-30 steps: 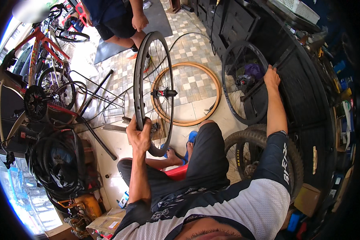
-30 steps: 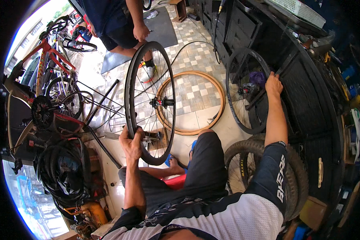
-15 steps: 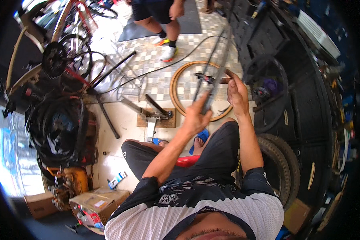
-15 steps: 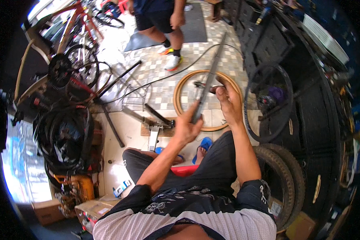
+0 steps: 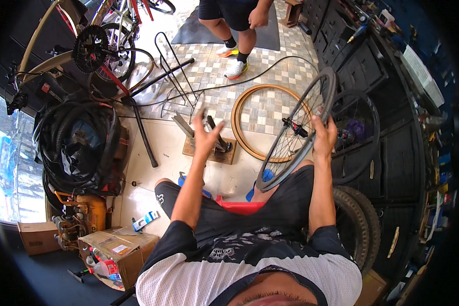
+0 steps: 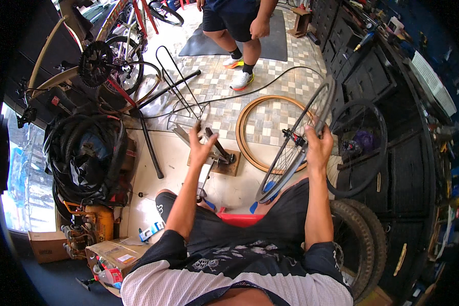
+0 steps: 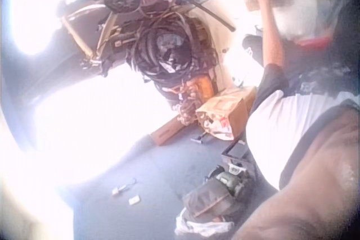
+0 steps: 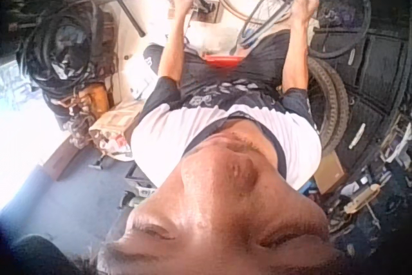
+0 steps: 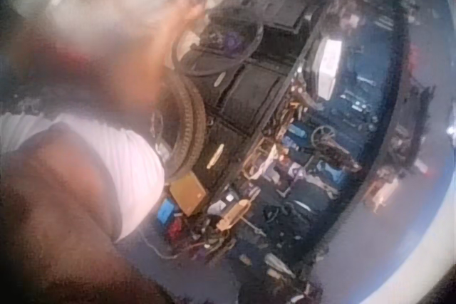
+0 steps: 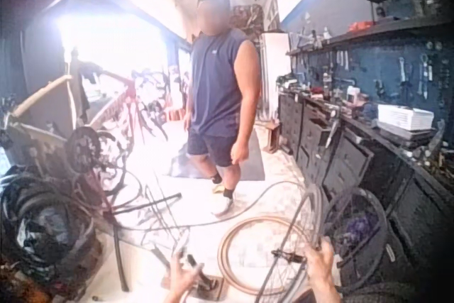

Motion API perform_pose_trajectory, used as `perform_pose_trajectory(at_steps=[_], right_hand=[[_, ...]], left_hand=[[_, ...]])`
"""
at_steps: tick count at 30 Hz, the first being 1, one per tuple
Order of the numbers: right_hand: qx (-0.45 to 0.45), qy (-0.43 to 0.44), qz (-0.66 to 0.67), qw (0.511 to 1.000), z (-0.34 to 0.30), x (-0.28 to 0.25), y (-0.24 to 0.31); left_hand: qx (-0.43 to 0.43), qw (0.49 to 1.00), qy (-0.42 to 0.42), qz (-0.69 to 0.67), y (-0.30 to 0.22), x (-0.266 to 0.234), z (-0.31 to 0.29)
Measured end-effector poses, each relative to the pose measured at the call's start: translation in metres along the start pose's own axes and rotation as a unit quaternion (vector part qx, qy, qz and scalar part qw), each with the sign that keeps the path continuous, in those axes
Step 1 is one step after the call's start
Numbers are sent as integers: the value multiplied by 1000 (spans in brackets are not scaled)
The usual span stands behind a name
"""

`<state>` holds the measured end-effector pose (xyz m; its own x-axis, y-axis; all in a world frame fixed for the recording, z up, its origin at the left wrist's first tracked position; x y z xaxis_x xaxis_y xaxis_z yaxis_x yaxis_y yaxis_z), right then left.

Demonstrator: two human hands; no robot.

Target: The person threads a spoke through a bicycle wheel rim and hub, then secures it with a nipple. They repeat this process for multiple spokes, adjusting the wheel on a truing stand to align the rim.

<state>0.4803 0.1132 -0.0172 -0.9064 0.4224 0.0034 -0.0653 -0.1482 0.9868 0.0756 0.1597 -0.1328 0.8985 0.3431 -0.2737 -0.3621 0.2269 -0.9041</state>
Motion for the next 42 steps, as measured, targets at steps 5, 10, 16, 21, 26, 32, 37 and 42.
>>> perform_pose_trajectory(at_steps=[5,10,16,21,26,32,37,42], right_hand=[[-27,-73,20,997,-8,-34,6],[-42,-75,100,991,-15,-67,47],[-100,-10,73,992,-20,-74,81],[-129,-39,29,990,-27,-69,101],[-135,-36,27,990,-44,-68,121],[-139,44,62,987,-73,-41,162],[-151,106,128,974,-105,-25,198],[-184,180,234,938,-145,-28,236]], left_hand=[[-194,973,125,-21,150,16,17],[-238,969,18,-65,188,53,29],[-257,959,-48,-111,168,91,37],[-267,945,-78,-170,141,132,31],[-247,949,-23,-193,147,141,53],[-219,973,69,-7,158,143,59],[-217,966,94,100,134,129,7],[-224,965,130,28,125,71,-82]])
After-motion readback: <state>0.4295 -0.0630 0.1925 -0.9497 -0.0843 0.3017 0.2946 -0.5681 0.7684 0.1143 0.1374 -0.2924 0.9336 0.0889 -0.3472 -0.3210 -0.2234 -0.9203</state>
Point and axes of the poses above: each hand's wrist, its own z-axis towards the middle knuckle, its own x-axis out of the palm, y = z × x, the point moved 7 cm from there along z, towards the middle knuckle, and after that the axes turned 2 degrees about -z, right-handed, at the moved point
